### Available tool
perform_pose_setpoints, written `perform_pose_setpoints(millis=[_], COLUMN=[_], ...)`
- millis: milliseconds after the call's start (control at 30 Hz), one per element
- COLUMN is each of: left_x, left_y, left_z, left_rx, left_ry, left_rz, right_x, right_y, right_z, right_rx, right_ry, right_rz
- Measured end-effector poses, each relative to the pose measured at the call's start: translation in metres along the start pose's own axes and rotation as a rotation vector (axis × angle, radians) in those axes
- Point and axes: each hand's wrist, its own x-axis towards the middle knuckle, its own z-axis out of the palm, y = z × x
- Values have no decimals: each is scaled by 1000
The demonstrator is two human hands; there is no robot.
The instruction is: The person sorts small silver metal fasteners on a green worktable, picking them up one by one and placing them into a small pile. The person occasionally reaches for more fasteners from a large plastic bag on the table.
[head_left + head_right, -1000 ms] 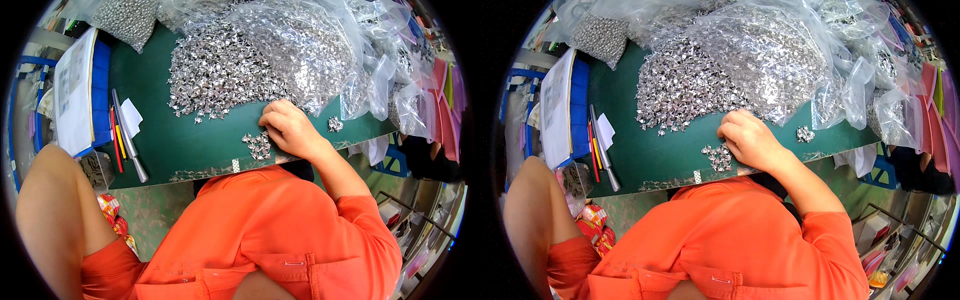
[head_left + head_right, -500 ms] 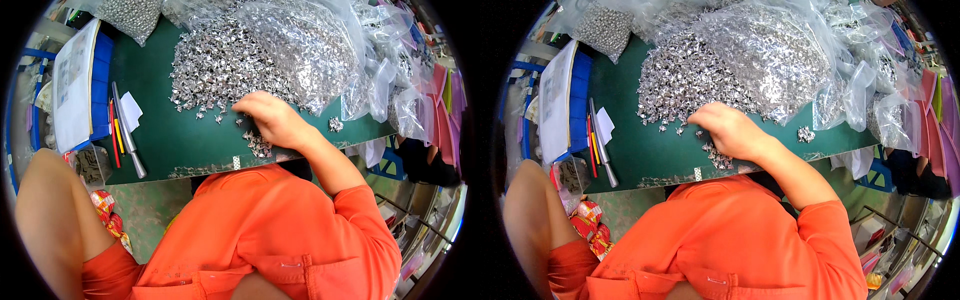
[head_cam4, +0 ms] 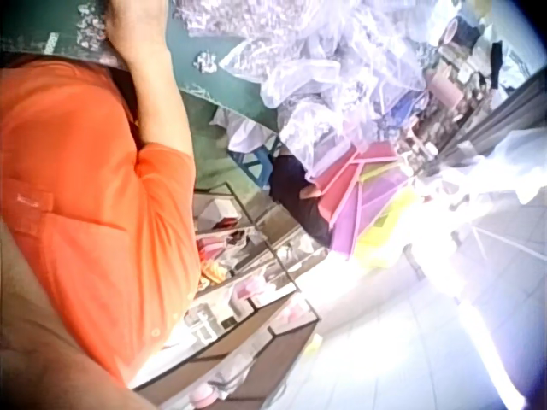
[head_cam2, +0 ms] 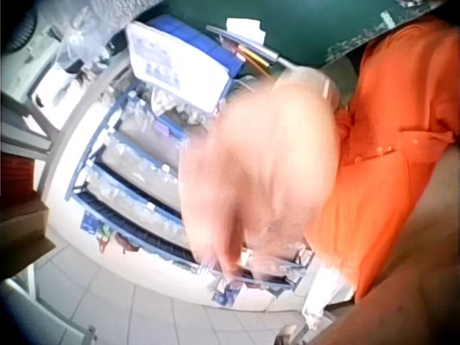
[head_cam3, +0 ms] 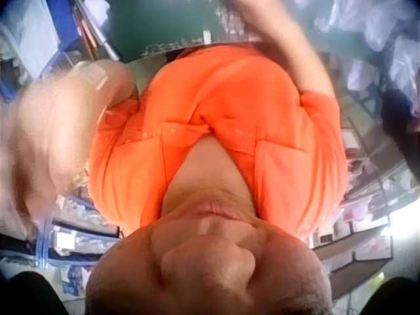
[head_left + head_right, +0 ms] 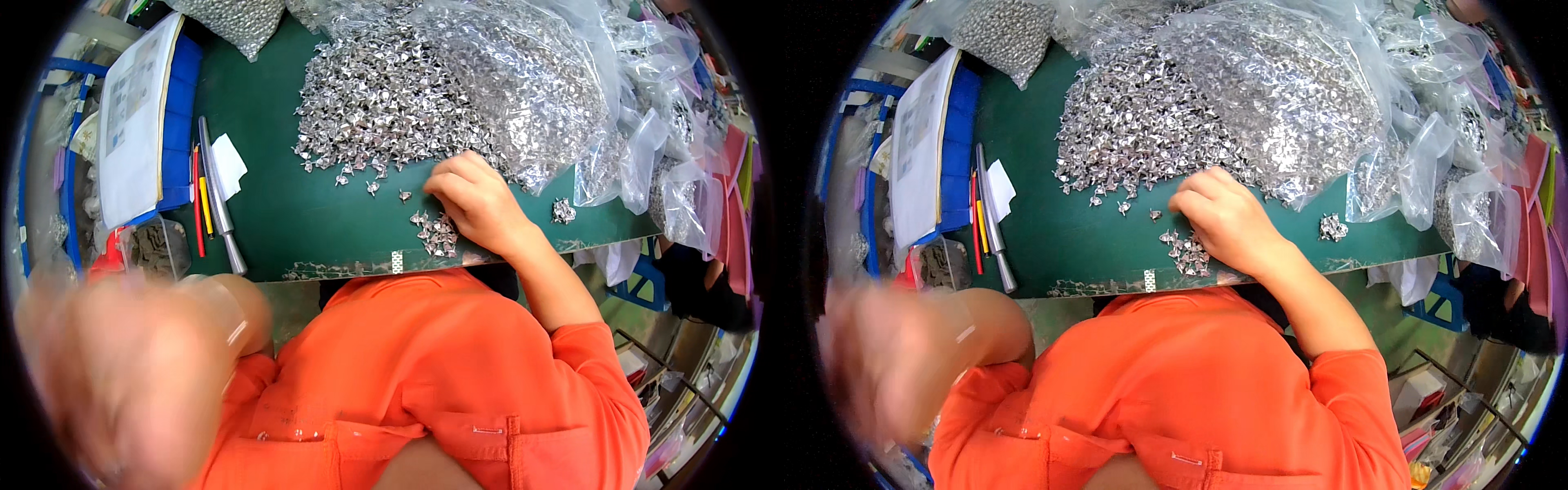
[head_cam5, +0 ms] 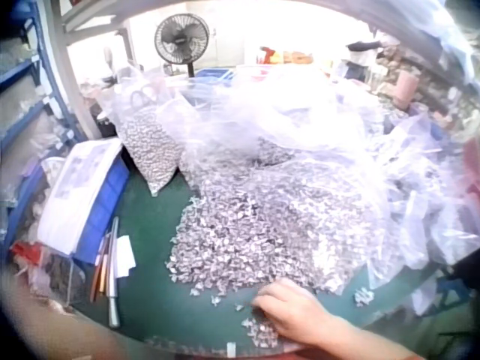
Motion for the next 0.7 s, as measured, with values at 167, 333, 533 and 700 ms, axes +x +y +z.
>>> perform_pose_setpoints(millis=[167, 333, 533, 700], left_x=[-121, -165, -164, -171], left_y=[-43, -47, -50, -48], left_z=[53, 67, 69, 70], left_rx=[68, 164, 42, -1], left_ry=[-773, -930, -791, -761], left_rz=[-389, -394, -387, -342], right_x=[-17, -25, -45, -41], right_y=[-8, -2, -2, -8], right_z=[-13, -13, -28, -10], right_rx=[248, 135, 197, 103], right_ry=[122, -18, 170, 191], right_rz=[201, 111, 379, 199])
